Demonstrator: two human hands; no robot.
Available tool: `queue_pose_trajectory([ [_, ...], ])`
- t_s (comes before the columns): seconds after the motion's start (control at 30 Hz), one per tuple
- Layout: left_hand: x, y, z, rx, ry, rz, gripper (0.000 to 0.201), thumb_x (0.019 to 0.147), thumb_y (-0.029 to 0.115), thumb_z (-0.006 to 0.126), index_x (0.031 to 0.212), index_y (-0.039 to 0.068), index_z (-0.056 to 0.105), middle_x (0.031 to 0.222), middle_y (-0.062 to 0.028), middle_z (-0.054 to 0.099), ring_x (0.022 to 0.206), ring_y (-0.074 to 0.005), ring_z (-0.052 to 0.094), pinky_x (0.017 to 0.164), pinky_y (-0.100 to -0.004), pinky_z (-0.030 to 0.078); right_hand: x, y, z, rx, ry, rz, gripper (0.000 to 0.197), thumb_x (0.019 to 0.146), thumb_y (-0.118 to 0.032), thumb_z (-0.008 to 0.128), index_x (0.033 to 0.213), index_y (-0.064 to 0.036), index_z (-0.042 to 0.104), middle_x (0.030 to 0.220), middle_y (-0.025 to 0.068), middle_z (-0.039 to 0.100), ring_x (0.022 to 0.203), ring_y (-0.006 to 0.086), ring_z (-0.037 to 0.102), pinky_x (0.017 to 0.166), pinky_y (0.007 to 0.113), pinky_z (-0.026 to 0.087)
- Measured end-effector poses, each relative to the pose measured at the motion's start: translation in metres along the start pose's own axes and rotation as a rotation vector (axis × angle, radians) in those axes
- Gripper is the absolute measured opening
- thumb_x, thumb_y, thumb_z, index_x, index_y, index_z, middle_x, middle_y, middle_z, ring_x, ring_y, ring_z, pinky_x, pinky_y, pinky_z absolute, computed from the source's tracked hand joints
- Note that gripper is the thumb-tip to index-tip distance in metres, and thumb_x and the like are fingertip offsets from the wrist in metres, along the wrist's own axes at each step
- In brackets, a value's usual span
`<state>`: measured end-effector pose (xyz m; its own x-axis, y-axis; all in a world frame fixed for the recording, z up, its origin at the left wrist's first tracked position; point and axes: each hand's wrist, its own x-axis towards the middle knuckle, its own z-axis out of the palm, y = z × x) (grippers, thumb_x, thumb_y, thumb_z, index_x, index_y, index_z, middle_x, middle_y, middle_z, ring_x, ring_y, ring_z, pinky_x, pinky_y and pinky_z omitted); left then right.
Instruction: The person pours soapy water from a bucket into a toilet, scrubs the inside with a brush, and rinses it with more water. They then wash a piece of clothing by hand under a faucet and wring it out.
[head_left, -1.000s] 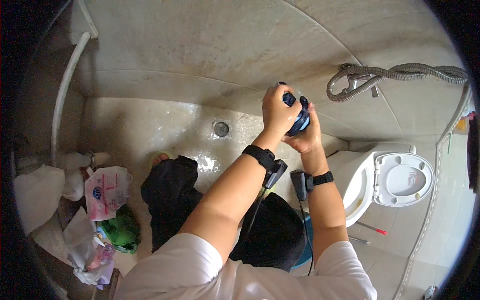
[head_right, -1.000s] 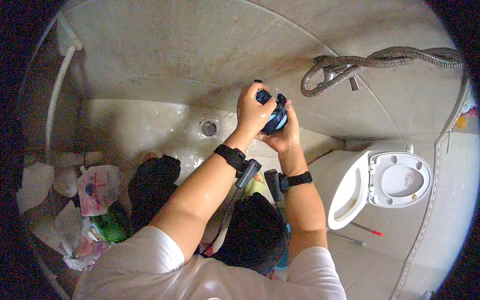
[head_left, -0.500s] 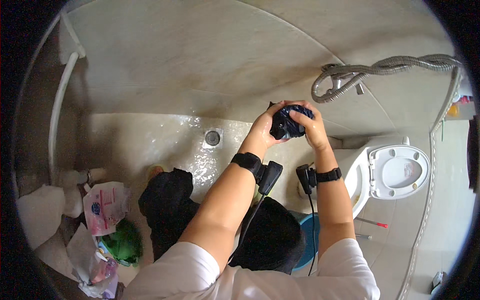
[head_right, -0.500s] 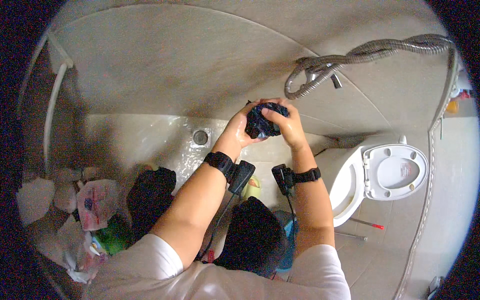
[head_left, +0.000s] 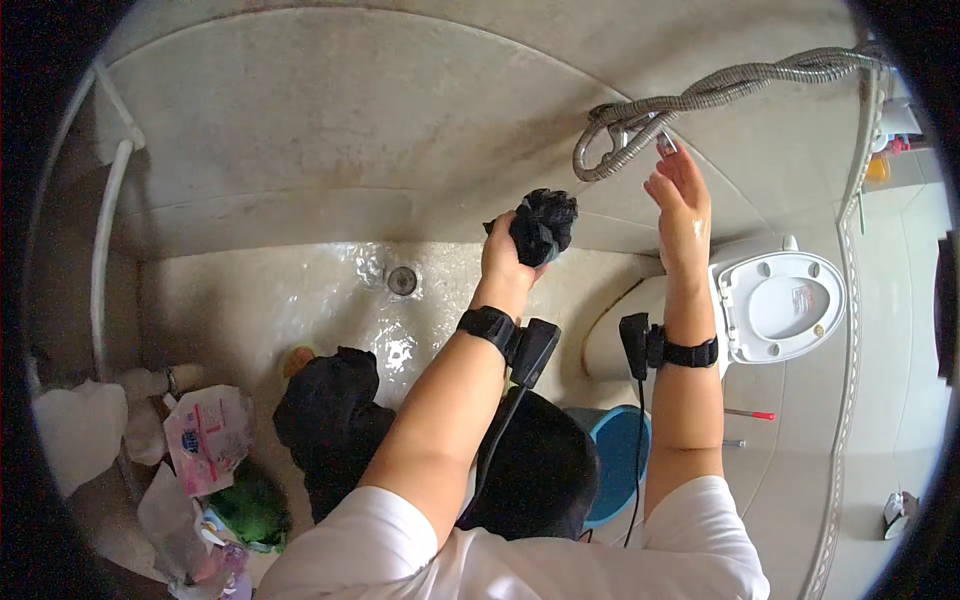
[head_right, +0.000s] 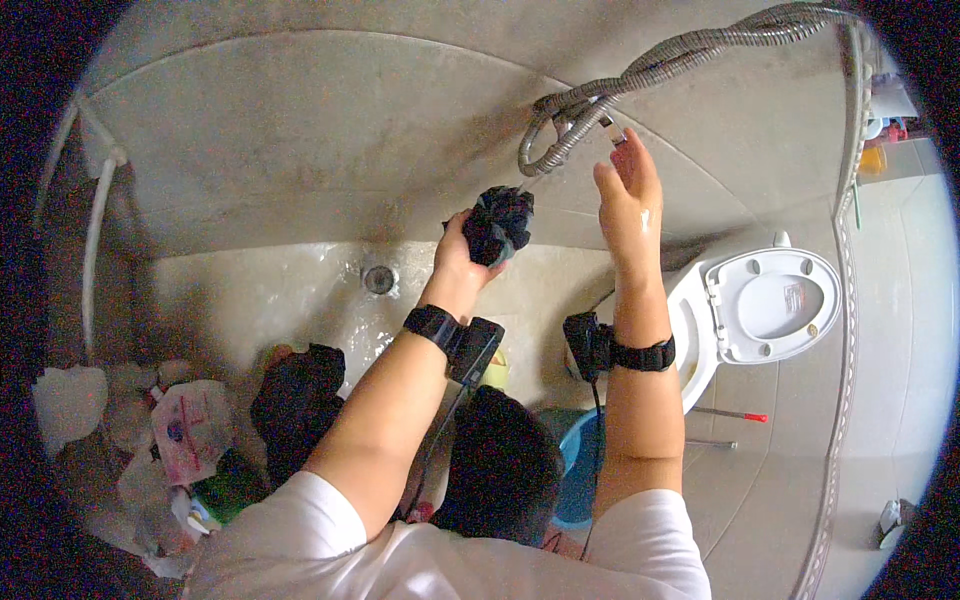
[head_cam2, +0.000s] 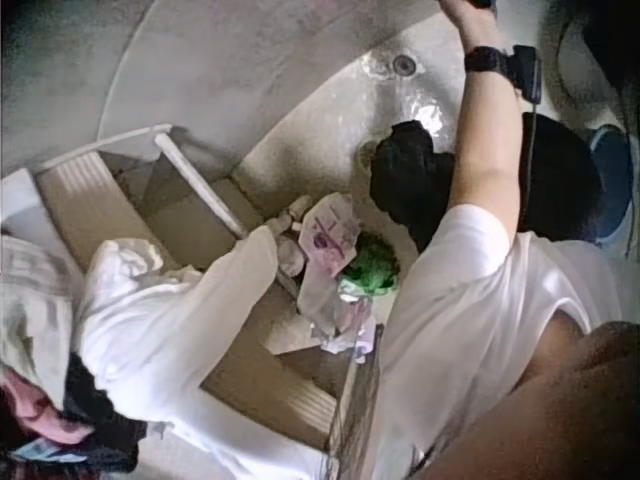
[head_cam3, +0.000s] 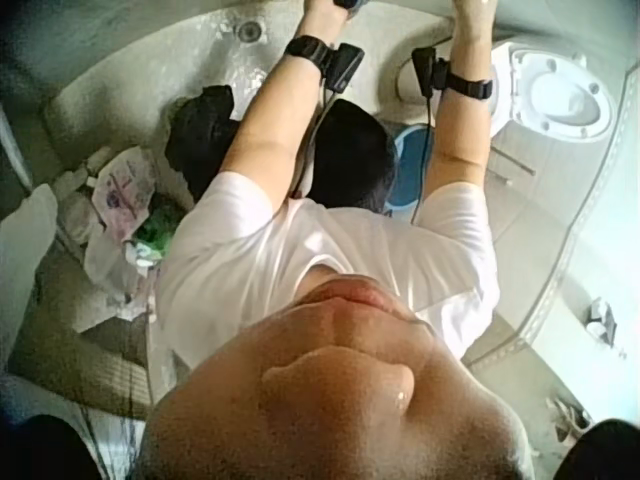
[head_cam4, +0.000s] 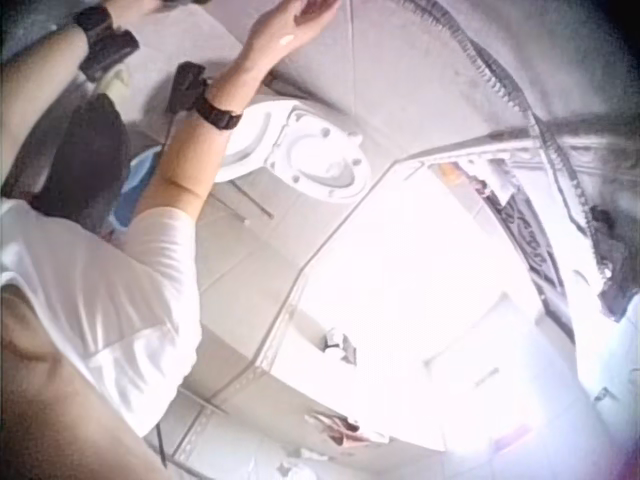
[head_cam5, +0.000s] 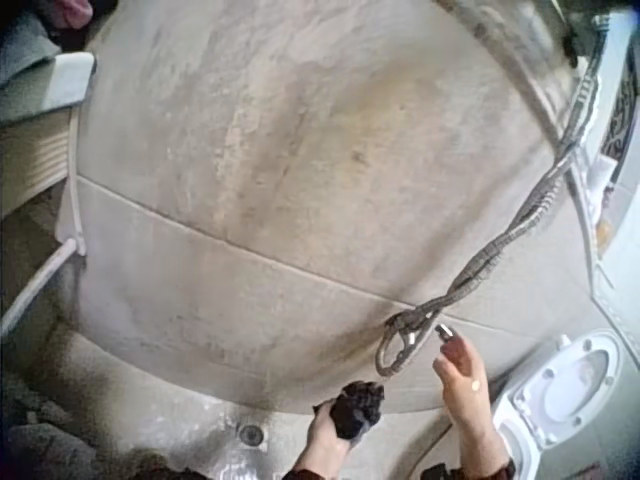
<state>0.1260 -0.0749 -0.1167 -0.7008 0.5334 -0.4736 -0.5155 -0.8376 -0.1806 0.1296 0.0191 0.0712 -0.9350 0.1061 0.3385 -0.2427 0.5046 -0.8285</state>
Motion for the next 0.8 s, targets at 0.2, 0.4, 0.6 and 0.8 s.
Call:
queue_pose_trajectory([
  [0.2, -0.02, -0.003, 0.005, -0.017, -0.043, 0.005, 0.026, 0.083, 0.035, 0.047, 0.094, 0.017, 0.061, 0.095, -0.0028, 0.064, 0.087, -0.0226, 0.059, 0.077, -0.0424, 0.044, -0.009, -0.001, 0.016, -0.096, 0.089, -0.091, 0.06, 0.074, -0.002, 0.051, 0.13, 0.0072, 0.03, 0.131, 0.0201, 0.04, 0.123, 0.0295, 0.037, 0.101, 0.034, 0.029],
  [0.4, -0.068, 0.017, 0.013, 0.045, -0.014, 0.04, 0.027, 0.084, 0.028, 0.044, 0.094, 0.008, 0.06, 0.093, -0.0093, 0.064, 0.084, -0.0267, 0.063, 0.074, -0.0425, 0.051, -0.046, -0.02, 0.031, -0.125, 0.036, -0.08, 0.078, 0.075, -0.027, 0.067, 0.135, 0.0014, 0.026, 0.137, 0.0195, 0.033, 0.128, 0.0272, 0.031, 0.101, 0.035, 0.027],
  [0.6, -0.103, 0.014, -0.019, 0.413, 0.167, -0.048, 0.024, 0.078, 0.032, 0.056, 0.095, 0.015, 0.058, 0.094, -0.0066, 0.061, 0.084, -0.0252, 0.058, 0.075, -0.0451, 0.046, -0.12, 0.046, 0.062, 0.052, -0.124, 0.088, 0.069, 0.072, -0.025, 0.072, 0.128, 0.0, 0.039, 0.12, 0.0161, 0.049, 0.11, 0.0215, 0.047, 0.092, 0.032, 0.037],
  [0.8, -0.137, -0.012, -0.019, 1.213, 0.001, 0.885, 0.024, 0.068, 0.011, 0.065, 0.089, 0.003, 0.056, 0.083, -0.0067, 0.058, 0.073, -0.0185, 0.058, 0.067, -0.0304, 0.047, -0.156, 0.061, 0.076, 0.956, 0.198, 0.625, 0.018, 0.079, -0.015, 0.064, 0.087, -0.0017, 0.055, 0.08, 0.0064, 0.06, 0.074, 0.0151, 0.058, 0.065, 0.029, 0.048],
])
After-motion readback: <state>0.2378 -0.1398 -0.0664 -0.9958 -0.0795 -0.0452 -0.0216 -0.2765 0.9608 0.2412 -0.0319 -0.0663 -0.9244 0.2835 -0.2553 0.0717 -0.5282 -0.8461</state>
